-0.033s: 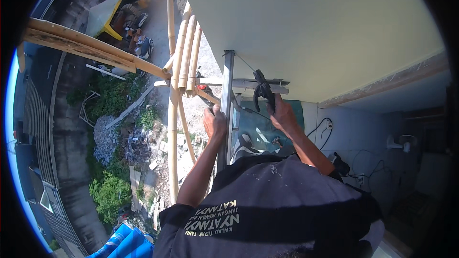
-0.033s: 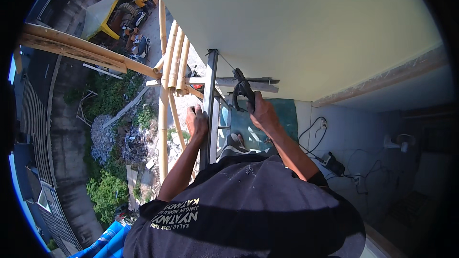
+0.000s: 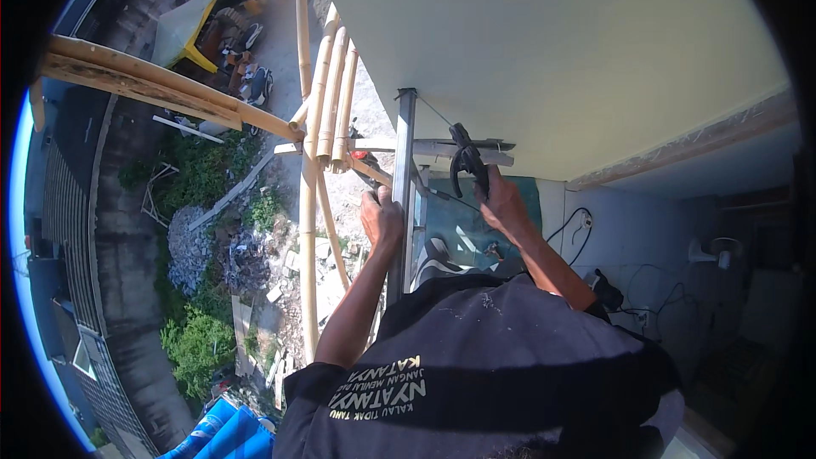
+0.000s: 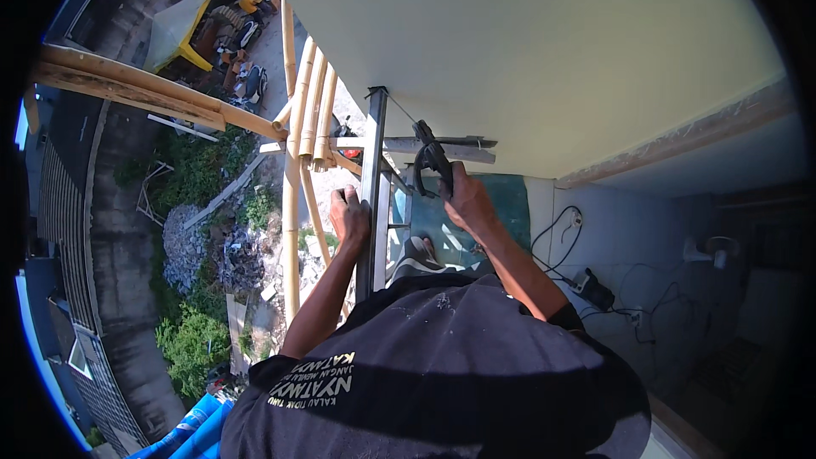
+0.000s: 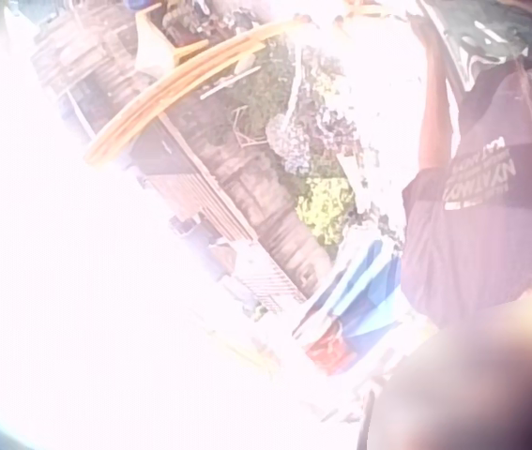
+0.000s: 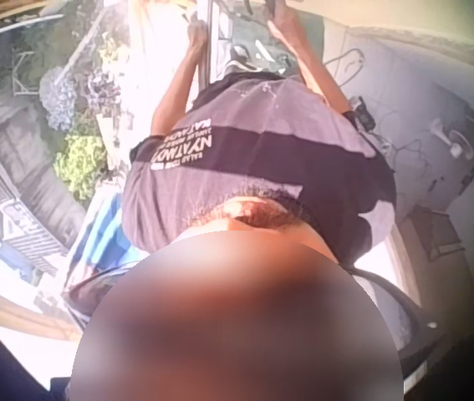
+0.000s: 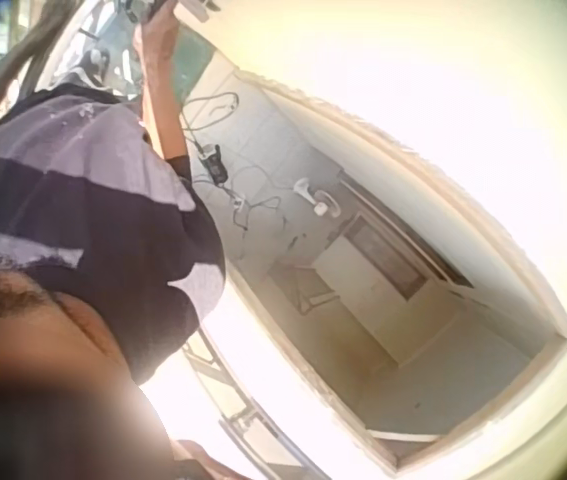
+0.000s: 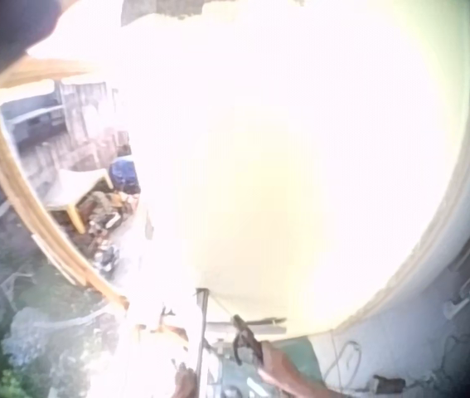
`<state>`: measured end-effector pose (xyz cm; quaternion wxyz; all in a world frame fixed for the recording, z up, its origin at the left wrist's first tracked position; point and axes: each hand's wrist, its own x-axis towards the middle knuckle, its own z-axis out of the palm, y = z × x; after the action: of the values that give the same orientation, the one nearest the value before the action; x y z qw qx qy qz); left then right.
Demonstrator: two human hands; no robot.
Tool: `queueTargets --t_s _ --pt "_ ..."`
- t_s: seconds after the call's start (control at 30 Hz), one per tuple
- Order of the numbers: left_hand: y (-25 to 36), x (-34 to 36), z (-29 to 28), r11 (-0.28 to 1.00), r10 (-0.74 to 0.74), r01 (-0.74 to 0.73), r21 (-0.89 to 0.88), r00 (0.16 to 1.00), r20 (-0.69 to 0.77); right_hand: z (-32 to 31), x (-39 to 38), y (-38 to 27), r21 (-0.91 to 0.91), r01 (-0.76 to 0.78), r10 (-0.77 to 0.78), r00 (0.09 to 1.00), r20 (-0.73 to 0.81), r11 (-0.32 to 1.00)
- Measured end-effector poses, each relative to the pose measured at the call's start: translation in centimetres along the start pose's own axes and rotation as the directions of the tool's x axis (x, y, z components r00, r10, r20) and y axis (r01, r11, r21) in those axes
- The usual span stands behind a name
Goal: Welding and hammering a metal railing on a balcony.
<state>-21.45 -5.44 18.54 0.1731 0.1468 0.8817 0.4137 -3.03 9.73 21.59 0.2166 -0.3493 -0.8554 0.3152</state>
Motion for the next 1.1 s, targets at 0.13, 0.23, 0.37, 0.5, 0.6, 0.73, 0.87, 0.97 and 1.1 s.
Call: queueTargets --t_s 0.13,0.23,0.37,0.5,0.6,0.73,0.87,0.97,1.1 --pt "-0.34 -0.09 -0.08 0.992 0.122 -0.121 0.03 0.992 -0.039 -0.03 -0.02 -0.26 0.006 -0.056 0.056 0.998 0.04 0.998" --pt "-0.32 -0.28 0.03 0.986 0.166 -0.166 0.008 0.984 -0.065 -0.04 -0.07 -0.3 0.051 -0.127 0.123 0.99 0.07 0.991" --pt "-0.3 -0.64 0.14 0.972 0.232 -0.231 0.034 0.971 -0.056 0.04 -0.15 -0.2 0.087 -0.153 0.147 0.987 0.066 0.984" --pt "-0.57 -0.68 0.31 0.951 0.307 -0.303 0.057 0.947 -0.098 0.14 -0.22 -0.09 0.079 -0.137 0.129 0.987 0.099 0.987" --pt "-0.75 -0.58 0.5 0.968 0.252 -0.253 -0.004 0.965 -0.08 0.09 -0.26 -0.14 0.076 -0.115 0.111 0.993 0.047 0.99" --pt "-0.77 -0.57 0.52 0.956 0.293 -0.292 0.021 0.951 -0.103 -0.18 -0.25 -0.38 0.096 -0.154 0.146 0.985 0.089 0.983" --pt "-0.65 -0.64 0.5 0.955 0.297 -0.297 0.021 0.949 -0.107 -0.42 -0.17 -0.76 0.098 -0.198 0.19 0.978 0.09 0.975" --pt "-0.6 -0.71 0.51 0.955 0.295 -0.295 0.018 0.949 -0.11 -0.54 -0.06 -0.94 0.069 -0.218 0.211 0.973 0.096 0.974" --pt "-0.66 -0.66 0.51 0.955 0.296 -0.297 0.009 0.948 -0.114 -0.63 0.02 -0.93 0.063 -0.199 0.19 0.973 0.129 0.978"
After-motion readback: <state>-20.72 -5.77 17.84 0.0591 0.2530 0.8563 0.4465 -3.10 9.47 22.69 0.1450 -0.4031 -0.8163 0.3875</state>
